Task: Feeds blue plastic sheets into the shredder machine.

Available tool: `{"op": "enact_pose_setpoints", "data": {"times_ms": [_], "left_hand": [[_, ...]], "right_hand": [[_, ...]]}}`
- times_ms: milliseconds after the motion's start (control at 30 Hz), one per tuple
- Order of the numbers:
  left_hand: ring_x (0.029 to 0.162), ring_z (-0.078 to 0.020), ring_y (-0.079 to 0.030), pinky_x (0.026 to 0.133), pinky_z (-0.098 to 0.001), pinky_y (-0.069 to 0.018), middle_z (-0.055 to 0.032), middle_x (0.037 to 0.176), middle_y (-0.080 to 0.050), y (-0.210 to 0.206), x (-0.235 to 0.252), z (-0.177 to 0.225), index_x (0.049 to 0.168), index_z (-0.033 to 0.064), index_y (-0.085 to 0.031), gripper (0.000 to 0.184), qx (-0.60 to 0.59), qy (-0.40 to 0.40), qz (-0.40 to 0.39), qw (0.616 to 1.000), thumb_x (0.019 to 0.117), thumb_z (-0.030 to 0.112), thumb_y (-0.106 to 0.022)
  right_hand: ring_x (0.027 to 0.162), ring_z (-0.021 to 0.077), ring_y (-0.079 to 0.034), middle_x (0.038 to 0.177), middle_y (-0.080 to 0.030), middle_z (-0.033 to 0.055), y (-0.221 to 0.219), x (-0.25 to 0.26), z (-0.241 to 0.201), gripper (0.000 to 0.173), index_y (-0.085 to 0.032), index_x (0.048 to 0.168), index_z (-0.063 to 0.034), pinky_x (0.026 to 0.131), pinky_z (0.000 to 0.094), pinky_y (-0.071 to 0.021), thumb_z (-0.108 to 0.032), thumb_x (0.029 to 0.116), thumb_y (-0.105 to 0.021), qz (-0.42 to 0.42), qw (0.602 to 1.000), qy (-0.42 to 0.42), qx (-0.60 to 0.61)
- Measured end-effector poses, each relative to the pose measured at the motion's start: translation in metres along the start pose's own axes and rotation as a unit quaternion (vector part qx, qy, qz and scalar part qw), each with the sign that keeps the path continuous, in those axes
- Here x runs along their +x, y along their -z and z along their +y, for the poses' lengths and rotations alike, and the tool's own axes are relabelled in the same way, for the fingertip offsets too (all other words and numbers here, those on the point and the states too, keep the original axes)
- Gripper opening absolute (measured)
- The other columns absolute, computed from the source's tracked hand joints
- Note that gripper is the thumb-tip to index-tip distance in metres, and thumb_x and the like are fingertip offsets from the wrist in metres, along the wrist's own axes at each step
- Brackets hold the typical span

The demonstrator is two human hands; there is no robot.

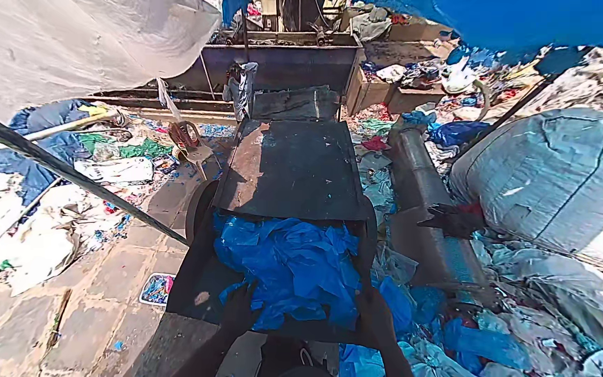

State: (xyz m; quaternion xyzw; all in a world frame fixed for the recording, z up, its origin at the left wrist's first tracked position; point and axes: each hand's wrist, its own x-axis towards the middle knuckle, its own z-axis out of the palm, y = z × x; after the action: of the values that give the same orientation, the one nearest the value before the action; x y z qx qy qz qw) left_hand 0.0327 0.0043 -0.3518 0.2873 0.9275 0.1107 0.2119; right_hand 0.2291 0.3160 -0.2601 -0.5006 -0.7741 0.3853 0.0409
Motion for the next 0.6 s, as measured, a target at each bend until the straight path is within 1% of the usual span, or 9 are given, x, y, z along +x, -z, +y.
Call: {"op": "enact_pose_setpoints", "data": {"times_ms": [67, 133, 200, 233, 300, 367, 433, 500, 600], "left_hand": [[0.147, -0.0314, -0.041, 0.121, -0.0533, -0.0269, -0.0140, 0.161, -0.042, -0.008, 0.004, -0.004, 0.163, 0.0251, -0.031, 0.082, 0.008, -0.004, 0.009, 1.000, 0.0936, 0.062, -0.057], [0.144, -0.0289, -0.046, 0.120, -0.0526, -0.0302, -0.0114, 0.158, -0.047, -0.029, 0.013, -0.016, 0.161, 0.0274, -0.034, 0.083, 0.030, -0.013, 0.047, 0.998, 0.0909, 0.066, -0.056], [0.147, -0.0291, -0.043, 0.121, -0.0521, -0.0275, -0.0120, 0.161, -0.043, -0.022, 0.011, -0.012, 0.162, 0.0259, -0.032, 0.083, 0.025, -0.009, 0.027, 0.999, 0.0924, 0.063, -0.057], [0.148, -0.0287, -0.041, 0.122, -0.0515, -0.0264, -0.0117, 0.162, -0.041, -0.017, 0.010, -0.009, 0.163, 0.0255, -0.031, 0.083, 0.025, -0.005, 0.015, 1.000, 0.0931, 0.062, -0.057], [0.145, -0.0282, -0.045, 0.121, -0.0510, -0.0292, -0.0113, 0.159, -0.045, -0.022, 0.010, -0.011, 0.161, 0.0252, -0.036, 0.082, 0.028, -0.010, 0.042, 0.999, 0.0915, 0.063, -0.057], [0.147, -0.0291, -0.042, 0.122, -0.0515, -0.0269, -0.0121, 0.161, -0.042, -0.015, 0.008, -0.007, 0.163, 0.0248, -0.031, 0.083, 0.030, -0.005, 0.016, 0.999, 0.0931, 0.062, -0.057], [0.144, -0.0279, -0.046, 0.120, -0.0517, -0.0303, -0.0102, 0.159, -0.046, -0.034, 0.016, -0.017, 0.161, 0.0268, -0.034, 0.083, 0.045, -0.011, 0.051, 0.998, 0.0911, 0.066, -0.055], [0.143, -0.0267, -0.048, 0.120, -0.0512, -0.0311, -0.0087, 0.158, -0.047, -0.044, 0.020, -0.024, 0.161, 0.0278, -0.035, 0.083, 0.053, -0.014, 0.069, 0.996, 0.0908, 0.069, -0.053], [0.144, -0.0266, -0.046, 0.121, -0.0517, -0.0294, -0.0088, 0.158, -0.047, -0.041, 0.019, -0.021, 0.161, 0.0279, -0.034, 0.083, 0.050, -0.011, 0.057, 0.997, 0.0915, 0.068, -0.052]], "right_hand": [[0.101, 0.0363, -0.066, 0.109, -0.068, 0.0214, 0.001, -0.002, -0.003, 0.039, -0.060, 0.130, -0.0004, 0.089, 0.0563, -0.0506, -0.029, 0.1046, -0.060, 0.001, 1.000, -0.007, 0.005], [0.108, 0.0361, -0.065, 0.116, -0.067, 0.0216, 0.003, -0.003, -0.004, 0.041, -0.059, 0.133, -0.0003, 0.095, 0.0561, -0.0497, -0.030, 0.1047, -0.060, -0.002, 1.000, -0.005, 0.000], [0.113, 0.0362, -0.064, 0.121, -0.067, 0.0216, 0.003, -0.001, -0.003, 0.043, -0.058, 0.135, -0.0008, 0.098, 0.0562, -0.0489, -0.032, 0.1049, -0.059, -0.008, 1.000, -0.004, -0.008], [0.113, 0.0362, -0.064, 0.121, -0.067, 0.0214, 0.003, 0.000, -0.003, 0.044, -0.058, 0.135, -0.0008, 0.098, 0.0560, -0.0489, -0.032, 0.1047, -0.059, -0.008, 1.000, -0.005, -0.008], [0.109, 0.0360, -0.065, 0.118, -0.067, 0.0213, 0.002, 0.000, 0.000, 0.042, -0.059, 0.132, 0.0001, 0.095, 0.0557, -0.0500, -0.032, 0.1043, -0.059, -0.004, 1.000, -0.001, -0.004], [0.109, 0.0359, -0.065, 0.117, -0.067, 0.0211, 0.002, 0.000, -0.001, 0.041, -0.060, 0.131, 0.0003, 0.096, 0.0556, -0.0501, -0.031, 0.1043, -0.060, -0.005, 1.000, -0.004, -0.001], [0.108, 0.0361, -0.065, 0.116, -0.067, 0.0211, 0.002, 0.000, -0.001, 0.041, -0.060, 0.131, 0.0001, 0.095, 0.0553, -0.0504, -0.032, 0.1046, -0.059, -0.002, 1.000, -0.003, 0.001], [0.111, 0.0358, -0.065, 0.119, -0.067, 0.0210, 0.002, 0.000, 0.000, 0.042, -0.059, 0.133, -0.0004, 0.097, 0.0549, -0.0502, -0.032, 0.1048, -0.059, -0.005, 1.000, 0.000, 0.003], [0.117, 0.0365, -0.063, 0.124, -0.066, 0.0221, 0.005, -0.001, -0.003, 0.043, -0.058, 0.136, -0.0004, 0.100, 0.0552, -0.0484, -0.031, 0.1051, -0.058, -0.016, 1.000, -0.002, 0.000]]}}
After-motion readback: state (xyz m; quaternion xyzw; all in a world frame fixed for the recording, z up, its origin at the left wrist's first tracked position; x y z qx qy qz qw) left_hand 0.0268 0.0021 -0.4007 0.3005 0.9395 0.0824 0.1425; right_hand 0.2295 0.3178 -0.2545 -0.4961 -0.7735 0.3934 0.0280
